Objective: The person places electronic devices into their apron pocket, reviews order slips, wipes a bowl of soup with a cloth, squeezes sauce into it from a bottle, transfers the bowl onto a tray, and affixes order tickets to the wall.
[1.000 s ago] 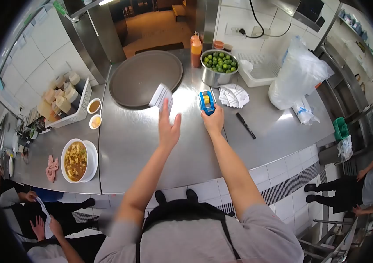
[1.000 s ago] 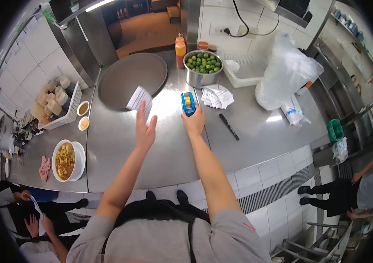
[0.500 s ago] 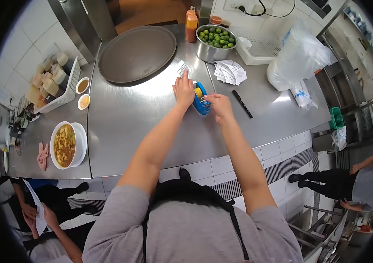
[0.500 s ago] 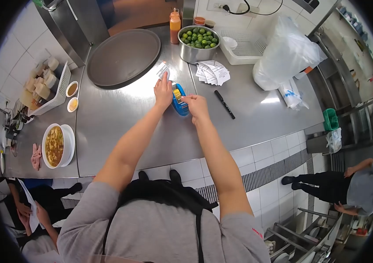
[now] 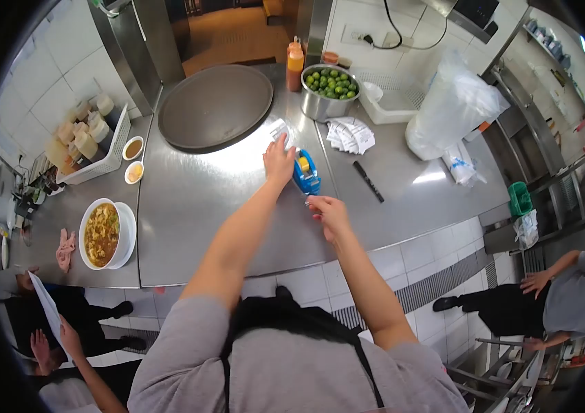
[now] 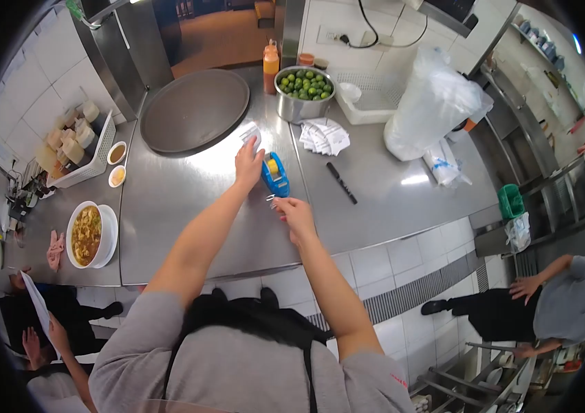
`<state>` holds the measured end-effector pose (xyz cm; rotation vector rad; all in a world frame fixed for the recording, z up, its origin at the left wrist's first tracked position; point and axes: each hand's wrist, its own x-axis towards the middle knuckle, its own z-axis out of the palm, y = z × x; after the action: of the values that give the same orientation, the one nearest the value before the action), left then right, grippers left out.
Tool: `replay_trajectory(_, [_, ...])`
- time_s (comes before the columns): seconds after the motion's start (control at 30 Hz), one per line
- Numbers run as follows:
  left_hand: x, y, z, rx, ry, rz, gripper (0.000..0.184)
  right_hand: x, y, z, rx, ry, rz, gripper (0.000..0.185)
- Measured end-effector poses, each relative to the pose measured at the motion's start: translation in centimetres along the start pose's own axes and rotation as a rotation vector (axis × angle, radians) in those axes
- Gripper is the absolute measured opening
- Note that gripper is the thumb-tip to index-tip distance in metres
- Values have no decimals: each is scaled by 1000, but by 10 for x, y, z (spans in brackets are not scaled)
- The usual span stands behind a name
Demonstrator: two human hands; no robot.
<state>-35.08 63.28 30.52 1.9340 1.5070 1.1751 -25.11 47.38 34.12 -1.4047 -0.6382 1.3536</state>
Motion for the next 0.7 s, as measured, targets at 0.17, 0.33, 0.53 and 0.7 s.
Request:
replay_trajectory(0.17, [-35,69,-73,-509,-124,87,20,-19,-86,-10,457,55,-277,20])
replay_trajectory(0.33, [-64,115,-99,-652,-150,161,10,-29,-125,5,573,-125,-263,22])
replay_trajectory(0.53, [-90,128,-116,-540,-398,-35,15,-21,-136,-1,613,-17,-385,26])
replay_trajectory(0.7, [-126,53,-101,-55,-487,122,15,22,-219,-75,436,224,-729,22])
